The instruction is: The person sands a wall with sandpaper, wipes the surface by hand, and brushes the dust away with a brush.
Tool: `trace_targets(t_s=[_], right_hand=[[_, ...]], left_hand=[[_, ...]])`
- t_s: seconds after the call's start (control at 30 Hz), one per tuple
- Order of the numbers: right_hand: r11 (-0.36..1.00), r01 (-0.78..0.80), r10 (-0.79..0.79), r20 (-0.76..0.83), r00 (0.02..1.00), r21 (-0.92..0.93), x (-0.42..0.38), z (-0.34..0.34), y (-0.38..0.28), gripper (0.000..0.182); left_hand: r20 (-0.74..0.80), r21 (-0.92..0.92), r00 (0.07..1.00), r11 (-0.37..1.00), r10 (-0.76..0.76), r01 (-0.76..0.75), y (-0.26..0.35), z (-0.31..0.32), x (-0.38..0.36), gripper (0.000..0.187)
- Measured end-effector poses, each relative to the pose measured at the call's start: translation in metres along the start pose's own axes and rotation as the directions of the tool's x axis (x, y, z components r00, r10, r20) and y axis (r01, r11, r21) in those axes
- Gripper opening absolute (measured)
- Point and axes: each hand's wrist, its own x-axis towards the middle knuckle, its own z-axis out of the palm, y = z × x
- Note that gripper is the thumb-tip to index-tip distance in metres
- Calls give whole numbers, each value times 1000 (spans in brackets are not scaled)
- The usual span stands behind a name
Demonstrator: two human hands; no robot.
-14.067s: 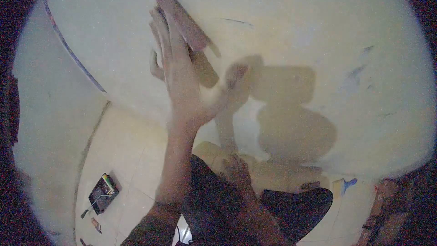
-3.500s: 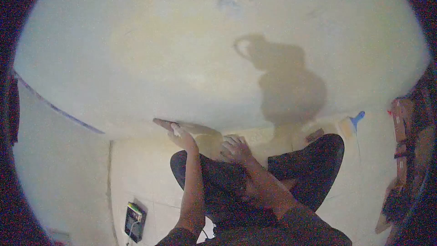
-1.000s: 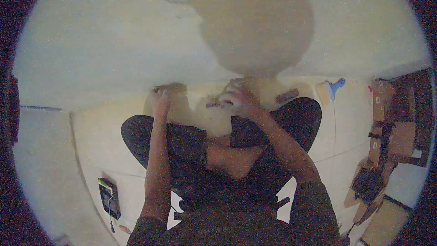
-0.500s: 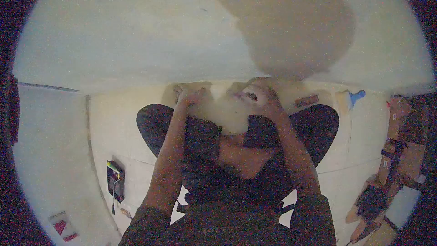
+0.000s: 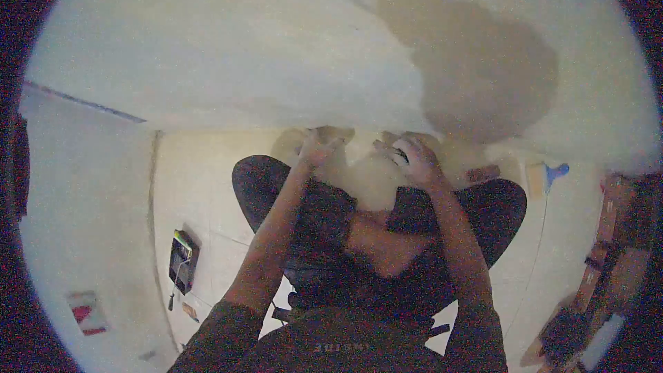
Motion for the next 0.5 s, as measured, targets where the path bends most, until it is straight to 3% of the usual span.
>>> trace_targets(t_s=[0.03, 0.13, 0.17, 0.27, 0.3, 0.37, 0.43, 0.5], right_hand=[[1000, -6, 6, -9, 1000, 22, 6, 3, -3, 30], [986, -143, 138, 60, 989, 88, 11, 1, -9, 33], [973, -223, 217, 102, 971, 62, 14, -1, -14, 36], [998, -62, 62, 0, 998, -10, 23, 17, 2, 33], [962, -16, 20, -10, 1000, 273, 31, 27, 4, 32], [662, 62, -51, -38, 998, 747, 50, 68, -5, 30], [584, -13, -101, 88, 991, 812, 60, 82, 11, 31], [679, 5, -146, 129, 981, 734, 59, 90, 16, 32]], left_hand=[[21, -50, 999, 998, 31, -30, -3, -10, 3, 106], [-167, 120, 985, 993, 33, -13, 19, -31, -23, 85], [-193, 65, 981, 998, -8, 21, 31, -42, -31, 84], [-326, -148, 939, 987, -113, 68, 41, -66, -43, 84], [-410, -237, 901, 971, -140, 43, 35, -70, -41, 87], [-551, -339, 819, 940, -161, -44, -1, -82, -31, 94], [-652, -350, 744, 928, -145, -126, -17, -78, -15, 103], [-619, -391, 785, 872, -13, -295, -23, -79, -12, 109]])
